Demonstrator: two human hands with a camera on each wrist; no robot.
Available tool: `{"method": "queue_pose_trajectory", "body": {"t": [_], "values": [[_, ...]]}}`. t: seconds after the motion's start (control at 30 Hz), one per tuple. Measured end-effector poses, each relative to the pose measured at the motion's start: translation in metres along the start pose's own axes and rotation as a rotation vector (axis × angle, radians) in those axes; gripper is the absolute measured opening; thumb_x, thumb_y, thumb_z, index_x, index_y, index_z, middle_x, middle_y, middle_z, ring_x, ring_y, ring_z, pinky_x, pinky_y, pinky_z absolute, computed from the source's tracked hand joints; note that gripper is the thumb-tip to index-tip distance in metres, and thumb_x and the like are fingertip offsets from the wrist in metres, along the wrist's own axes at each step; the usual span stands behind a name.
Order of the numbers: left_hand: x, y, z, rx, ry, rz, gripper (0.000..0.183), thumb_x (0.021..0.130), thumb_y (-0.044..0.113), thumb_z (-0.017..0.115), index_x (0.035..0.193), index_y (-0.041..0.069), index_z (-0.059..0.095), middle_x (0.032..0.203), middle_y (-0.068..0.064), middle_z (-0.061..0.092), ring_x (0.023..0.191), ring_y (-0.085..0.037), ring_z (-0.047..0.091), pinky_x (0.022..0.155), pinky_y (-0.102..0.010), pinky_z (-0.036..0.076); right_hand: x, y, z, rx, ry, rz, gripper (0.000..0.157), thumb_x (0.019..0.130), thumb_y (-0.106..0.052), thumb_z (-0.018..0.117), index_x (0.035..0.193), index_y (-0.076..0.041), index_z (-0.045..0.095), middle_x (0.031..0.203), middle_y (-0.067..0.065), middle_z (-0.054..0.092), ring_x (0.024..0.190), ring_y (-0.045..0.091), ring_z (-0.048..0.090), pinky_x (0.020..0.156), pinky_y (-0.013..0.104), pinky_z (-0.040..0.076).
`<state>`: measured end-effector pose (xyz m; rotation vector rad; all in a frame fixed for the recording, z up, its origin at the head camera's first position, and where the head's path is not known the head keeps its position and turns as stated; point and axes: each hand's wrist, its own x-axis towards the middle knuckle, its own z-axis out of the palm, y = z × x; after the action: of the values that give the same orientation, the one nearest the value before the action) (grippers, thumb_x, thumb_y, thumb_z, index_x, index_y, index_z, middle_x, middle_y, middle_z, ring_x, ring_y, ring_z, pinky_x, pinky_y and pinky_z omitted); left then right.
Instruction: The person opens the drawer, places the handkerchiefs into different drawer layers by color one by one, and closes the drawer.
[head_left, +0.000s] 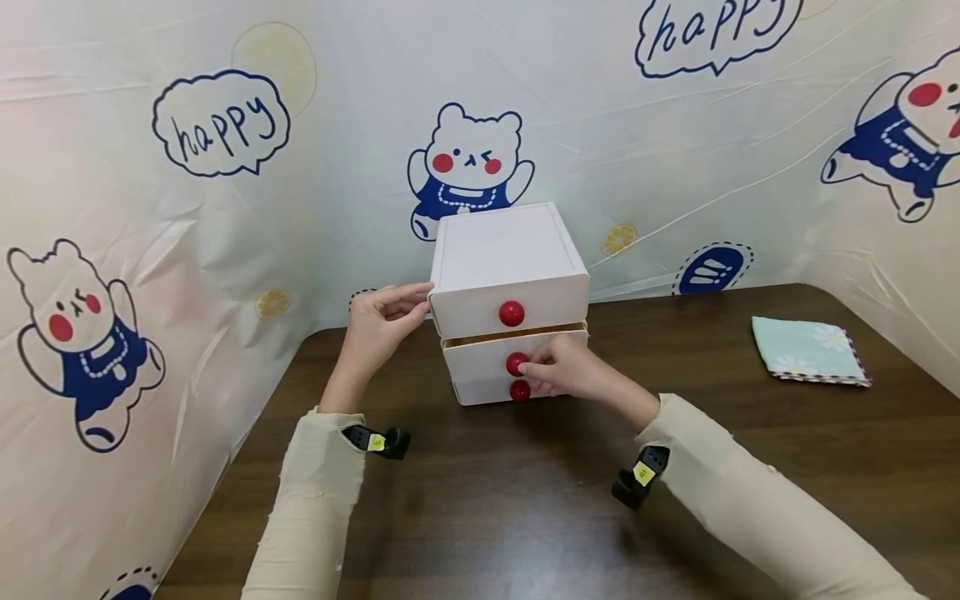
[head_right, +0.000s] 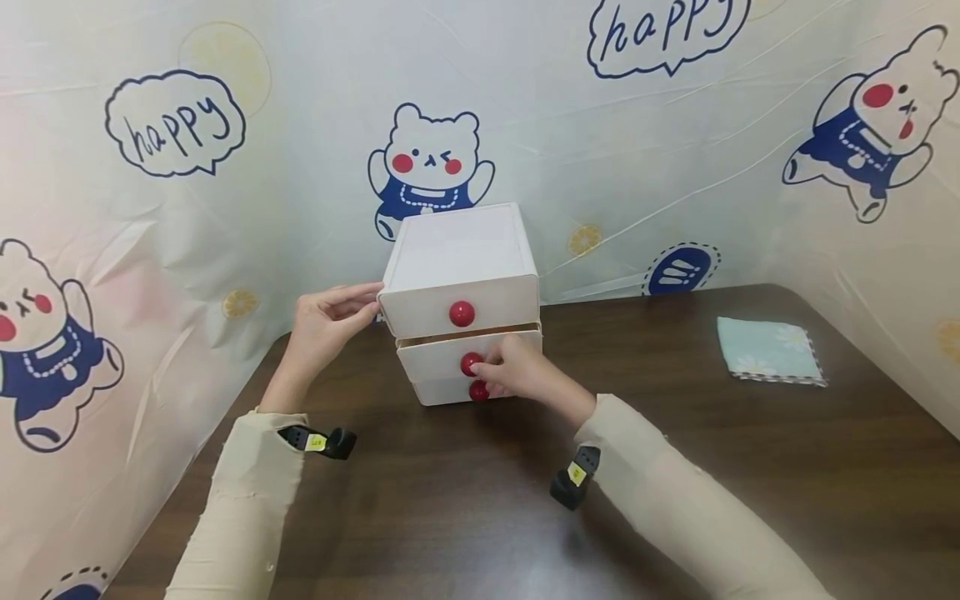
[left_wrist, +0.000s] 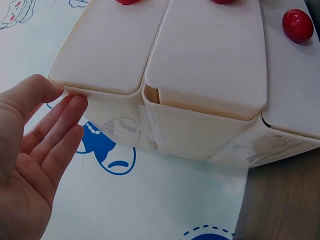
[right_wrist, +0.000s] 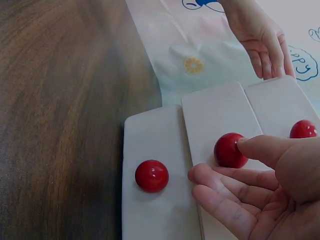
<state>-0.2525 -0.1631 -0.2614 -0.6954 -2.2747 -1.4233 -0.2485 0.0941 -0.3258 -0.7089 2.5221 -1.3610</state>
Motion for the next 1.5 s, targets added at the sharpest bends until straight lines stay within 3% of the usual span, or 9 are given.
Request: {"method": "queue_pose_trajectory", "body": {"t": [0.17,0.37,0.63,0.77,0.93,1.2,1.5], "values": [[0.001,0.001,0.000,0.005,0.002,0.003,0.025,0.081,-0.006,0.064,0.106,-0.008,0.065,0.092,-0.023,0.065,0.075,-0.020,0.063,0.066,-0.015,0.049,0.007,0.003,-0.002,-0.010,0.027,0.015,0.024,0.089,-0.010,0.059,0.085,0.012,0.068,0.069,0.017,0.066,0.063,0.029,0.064,0.061,0.037,0.054],[0.002,-0.001,0.001,0.009,-0.003,0.001,0.025,0.082,-0.005,0.064,0.107,-0.007,0.065,0.093,-0.022,0.064,0.077,-0.020,0.063,0.067,-0.016,0.049,0.010,0.003,-0.004,-0.014,0.036,0.033,0.023,0.089,-0.011,0.060,0.087,0.011,0.067,0.069,0.013,0.066,0.060,0.019,0.063,0.058,0.030,0.054],[0.005,-0.031,0.000,-0.017,0.009,0.004,0.025,0.082,0.005,0.068,0.107,0.004,0.069,0.091,-0.014,0.066,0.075,-0.010,0.062,0.065,-0.017,0.050,0.008,0.005,-0.003,0.012,0.040,0.006,0.024,0.089,-0.011,0.060,0.084,0.012,0.067,0.066,0.013,0.064,0.062,0.028,0.062,0.060,0.034,0.054],[0.005,-0.034,-0.001,-0.015,0.014,0.016,0.025,0.082,0.006,0.068,0.107,0.005,0.069,0.091,-0.012,0.066,0.075,-0.011,0.062,0.065,-0.019,0.050,0.008,0.011,0.000,0.022,0.019,0.020,0.023,0.088,-0.011,0.061,0.082,0.011,0.067,0.065,0.015,0.063,0.061,0.030,0.060,0.060,0.037,0.054],[0.005,-0.030,0.000,-0.012,0.018,0.005,0.025,0.082,0.004,0.068,0.107,0.003,0.069,0.091,-0.013,0.066,0.075,-0.010,0.062,0.065,-0.018,0.050,0.008,0.021,0.004,0.048,-0.011,0.070,0.022,0.088,-0.010,0.061,0.085,0.011,0.067,0.066,0.016,0.063,0.061,0.027,0.060,0.059,0.033,0.054],[0.002,-0.004,0.001,-0.013,0.008,-0.007,0.025,0.081,-0.005,0.064,0.106,-0.007,0.066,0.092,-0.022,0.065,0.074,-0.013,0.062,0.064,-0.016,0.049,0.009,0.033,0.012,0.058,-0.035,0.122,0.023,0.088,-0.010,0.060,0.082,0.011,0.067,0.065,0.013,0.063,0.062,0.028,0.063,0.058,0.031,0.054],[0.000,-0.001,0.001,0.005,0.015,-0.013,0.025,0.081,-0.005,0.064,0.106,-0.007,0.066,0.092,-0.021,0.065,0.076,-0.024,0.063,0.066,-0.017,0.050,0.013,0.045,0.023,0.053,-0.021,0.172,0.027,0.089,-0.013,0.059,0.080,0.012,0.066,0.063,0.013,0.063,0.058,0.023,0.063,0.055,0.029,0.054]]}}
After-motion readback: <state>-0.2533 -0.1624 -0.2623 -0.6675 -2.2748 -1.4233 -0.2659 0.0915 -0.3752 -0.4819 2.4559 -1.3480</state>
